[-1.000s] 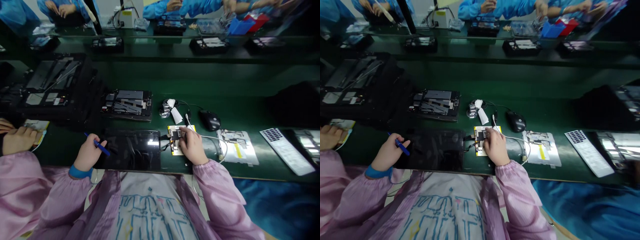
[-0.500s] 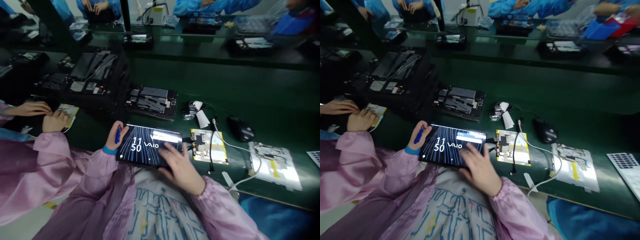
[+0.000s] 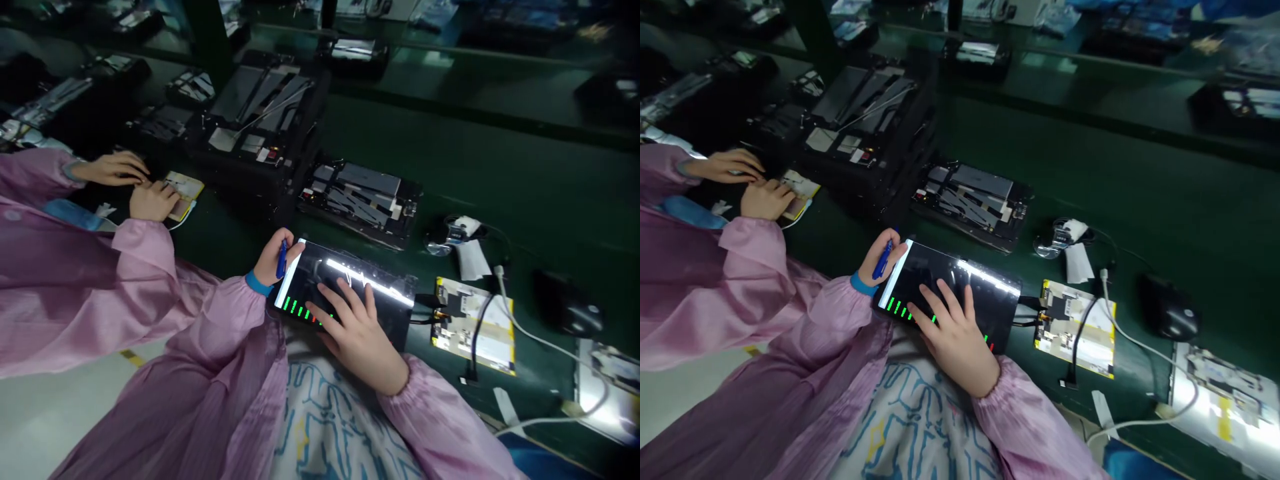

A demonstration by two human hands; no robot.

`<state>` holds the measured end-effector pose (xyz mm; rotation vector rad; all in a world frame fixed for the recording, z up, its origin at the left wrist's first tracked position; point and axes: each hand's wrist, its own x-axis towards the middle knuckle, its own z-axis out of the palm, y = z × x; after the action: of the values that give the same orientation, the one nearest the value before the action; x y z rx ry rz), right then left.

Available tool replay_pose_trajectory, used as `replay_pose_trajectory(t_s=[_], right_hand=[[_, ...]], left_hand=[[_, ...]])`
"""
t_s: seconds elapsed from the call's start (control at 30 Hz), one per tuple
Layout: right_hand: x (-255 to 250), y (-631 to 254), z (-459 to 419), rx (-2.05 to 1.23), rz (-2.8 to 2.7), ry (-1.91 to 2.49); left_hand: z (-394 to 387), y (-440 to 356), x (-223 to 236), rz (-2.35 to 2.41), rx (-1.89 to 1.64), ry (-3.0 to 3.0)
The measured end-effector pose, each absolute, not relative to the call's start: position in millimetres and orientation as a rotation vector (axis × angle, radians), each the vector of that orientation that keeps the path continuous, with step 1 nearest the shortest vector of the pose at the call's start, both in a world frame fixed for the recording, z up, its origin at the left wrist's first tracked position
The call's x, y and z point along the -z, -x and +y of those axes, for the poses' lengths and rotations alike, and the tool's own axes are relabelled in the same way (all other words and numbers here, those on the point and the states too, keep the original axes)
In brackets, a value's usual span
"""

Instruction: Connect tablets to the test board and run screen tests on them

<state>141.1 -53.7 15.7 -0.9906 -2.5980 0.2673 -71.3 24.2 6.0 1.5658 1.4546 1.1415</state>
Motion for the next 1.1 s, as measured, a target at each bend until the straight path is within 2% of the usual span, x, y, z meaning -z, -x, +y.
replay_pose_trajectory(t_s=[0.3,0.5,0.7,1.1], right_hand=[[-24.8,-144.0,-41.3,-0.346,-2.577,0.991],[-44.0,-124.5,26.2,-0.320,-2.509,1.203],[-59.2,-74.3,77.9,-0.510,-2.593,1.262],[-60.5,-96.4,50.4,-0.225,-2.492,1.158]], left_hand=[[22.1,70.8,-6.7,1.418,-1.137,-1.469],[17.6,73.3,-7.1,1.425,-1.185,-1.462],[16.6,78.9,-13.7,1.447,-1.246,-1.596],[34.3,88.0,-5.5,1.648,-1.229,-1.657]])
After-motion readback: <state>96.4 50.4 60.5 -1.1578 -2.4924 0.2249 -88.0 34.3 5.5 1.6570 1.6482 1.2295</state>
